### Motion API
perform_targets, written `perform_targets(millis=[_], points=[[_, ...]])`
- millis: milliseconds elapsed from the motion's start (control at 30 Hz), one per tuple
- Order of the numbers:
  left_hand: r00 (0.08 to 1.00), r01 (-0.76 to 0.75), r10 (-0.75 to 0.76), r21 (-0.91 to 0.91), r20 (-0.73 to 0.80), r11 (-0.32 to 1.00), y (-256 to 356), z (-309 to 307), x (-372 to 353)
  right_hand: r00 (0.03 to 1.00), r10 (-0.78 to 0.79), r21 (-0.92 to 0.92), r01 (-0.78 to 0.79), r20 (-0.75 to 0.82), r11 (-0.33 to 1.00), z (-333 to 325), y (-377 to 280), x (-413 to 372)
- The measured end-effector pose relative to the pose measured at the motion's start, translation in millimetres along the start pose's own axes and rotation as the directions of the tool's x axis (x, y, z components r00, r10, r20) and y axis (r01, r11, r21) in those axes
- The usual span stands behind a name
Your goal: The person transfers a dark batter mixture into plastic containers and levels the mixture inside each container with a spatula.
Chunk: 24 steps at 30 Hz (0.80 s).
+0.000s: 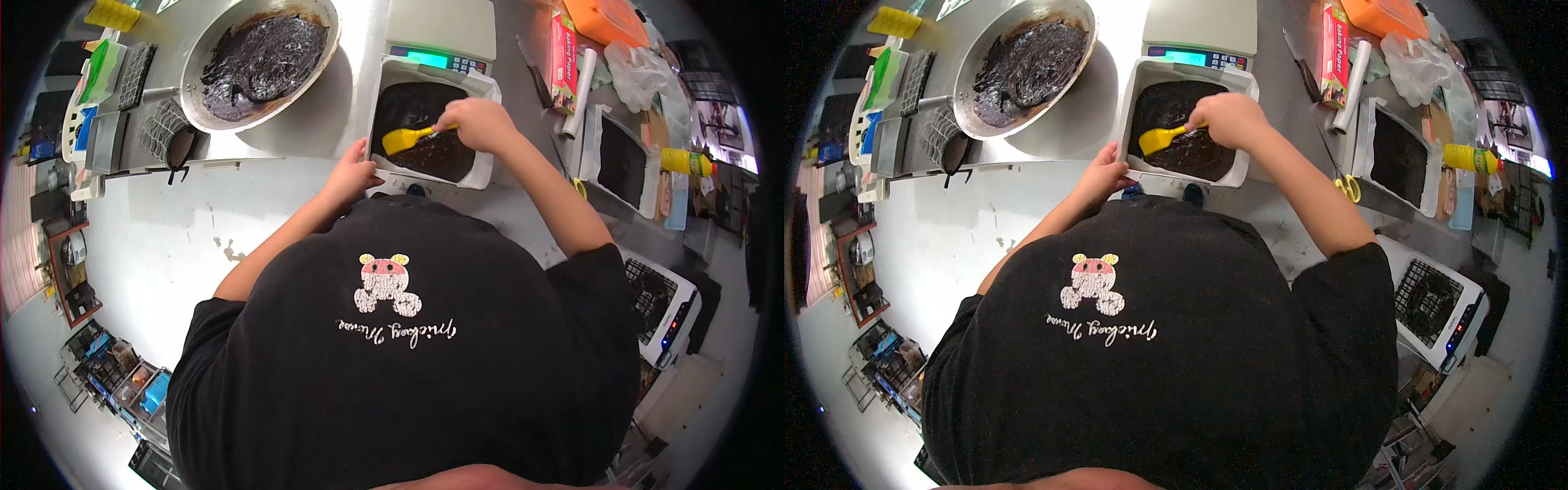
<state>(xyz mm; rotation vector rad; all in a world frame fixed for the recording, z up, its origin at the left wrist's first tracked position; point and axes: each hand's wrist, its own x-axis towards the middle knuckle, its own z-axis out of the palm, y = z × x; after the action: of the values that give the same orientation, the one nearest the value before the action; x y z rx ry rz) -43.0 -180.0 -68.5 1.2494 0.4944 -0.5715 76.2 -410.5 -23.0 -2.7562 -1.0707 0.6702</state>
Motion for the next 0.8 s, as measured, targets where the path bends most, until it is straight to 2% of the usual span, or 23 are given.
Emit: perform_targets(millis=[100,267,333,467,533,567,633,667,700,733,767,800], points=[[1.000,0.004,-0.004,0.009,0.006,1.000,-1,-3,1,0.986,0.031,-0.024,-0.035,-0.167,0.999,-2,15,23],[0.999,0.016,-0.016,0.012,0.045,1.000,-9,-10,8,0.972,0.074,-0.034,-0.083,-0.225,0.996,-5,25,38],[0.998,0.002,-0.001,-0.020,0.055,1.000,-12,-12,10,0.949,0.142,0.006,-0.146,-0.283,0.989,-1,26,41],[0.997,0.015,-0.013,-0.028,0.070,0.999,-15,-16,13,0.928,0.224,0.020,-0.229,-0.298,0.973,4,13,35],[0.998,0.019,-0.017,-0.031,0.063,0.999,-15,-17,13,0.891,0.438,0.193,-0.412,-0.116,0.890,1,-8,23],[0.998,0.020,-0.018,-0.029,0.068,0.999,-9,-13,9,0.895,0.444,0.234,-0.425,-0.036,0.875,3,-10,19],[0.988,0.118,-0.101,0.158,-0.114,0.980,6,-4,-3,0.901,0.434,0.231,-0.424,0.011,0.876,-1,-15,5],[0.989,0.120,-0.104,0.161,-0.108,0.980,1,-10,0,0.906,0.418,0.230,-0.420,0.057,0.878,-6,-17,-3],[0.968,-0.078,0.196,0.550,-0.159,0.831,-6,-18,4,0.895,0.442,0.261,-0.440,0.055,0.859,-15,-21,-12],[0.875,-0.197,0.478,0.845,-0.077,0.497,-13,-24,10,0.891,0.450,0.264,-0.448,0.056,0.854,-19,-21,-19],[0.878,-0.201,0.474,0.846,-0.068,0.493,-4,-21,5,0.873,0.486,0.293,-0.475,0.040,0.830,-22,-20,-26],[0.709,-0.345,0.701,0.907,0.084,0.240,16,-16,-6,0.854,0.520,0.323,-0.499,0.026,0.804,-23,-19,-33]])
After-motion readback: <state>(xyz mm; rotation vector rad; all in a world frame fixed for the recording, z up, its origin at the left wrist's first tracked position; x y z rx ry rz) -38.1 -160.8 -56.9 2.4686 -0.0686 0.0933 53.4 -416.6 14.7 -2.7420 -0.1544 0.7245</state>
